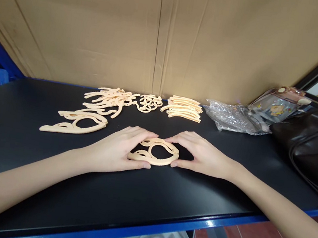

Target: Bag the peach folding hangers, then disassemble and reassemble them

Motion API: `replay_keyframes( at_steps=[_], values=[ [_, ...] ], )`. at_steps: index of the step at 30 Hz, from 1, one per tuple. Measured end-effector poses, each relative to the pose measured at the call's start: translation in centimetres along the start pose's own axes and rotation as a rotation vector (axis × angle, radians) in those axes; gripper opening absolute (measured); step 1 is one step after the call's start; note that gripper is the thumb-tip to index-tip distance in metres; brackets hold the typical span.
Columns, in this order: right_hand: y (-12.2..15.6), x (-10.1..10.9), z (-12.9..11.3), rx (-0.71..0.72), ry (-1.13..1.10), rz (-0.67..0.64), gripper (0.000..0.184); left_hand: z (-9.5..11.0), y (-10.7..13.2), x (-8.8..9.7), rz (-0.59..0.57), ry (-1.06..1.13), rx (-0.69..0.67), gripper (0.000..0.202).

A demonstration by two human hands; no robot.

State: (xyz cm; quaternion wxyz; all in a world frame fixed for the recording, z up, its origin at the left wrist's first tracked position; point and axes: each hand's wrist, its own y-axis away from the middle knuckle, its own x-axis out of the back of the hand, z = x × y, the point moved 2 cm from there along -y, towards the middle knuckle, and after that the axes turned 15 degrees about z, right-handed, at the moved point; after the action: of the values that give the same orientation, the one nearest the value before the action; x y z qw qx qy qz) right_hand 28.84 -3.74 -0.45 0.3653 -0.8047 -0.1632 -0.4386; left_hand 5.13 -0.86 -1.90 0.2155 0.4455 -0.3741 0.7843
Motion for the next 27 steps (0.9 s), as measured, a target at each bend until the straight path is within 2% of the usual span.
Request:
replay_keyframes(
  at_steps=[4,10,13,18,22,27],
  values=[
    [0.0,-0.1,0.0,0.010,-0.007,0.023,0.049,0.1,0.1,0.2,0.021,0.007,0.044,0.061],
    [0.0,-0.2,-0.4,0.079,-0.018,0.080,0.043,0.6,0.1,0.6,0.050,-0.057,-0.042,0.049],
    [-0.1,-0.3,-0.5,0.084,-0.032,0.058,0.042,0.9,0.1,0.8,0.023,-0.046,-0.045,0.046],
    [0.0,-0.3,-0.4,0.087,-0.005,0.003,0.030,1.1,-0.2,1.2,0.030,0.003,-0.094,0.024],
    [0.2,-0.2,-0.3,0.085,0.040,-0.062,0.029,1.2,-0.4,1.5,0.025,-0.026,-0.143,0.028],
    [0.3,-0.1,-0.5,0.070,0.056,-0.083,0.037,1.6,-0.3,1.9,0.053,-0.013,-0.146,0.027]
  ],
)
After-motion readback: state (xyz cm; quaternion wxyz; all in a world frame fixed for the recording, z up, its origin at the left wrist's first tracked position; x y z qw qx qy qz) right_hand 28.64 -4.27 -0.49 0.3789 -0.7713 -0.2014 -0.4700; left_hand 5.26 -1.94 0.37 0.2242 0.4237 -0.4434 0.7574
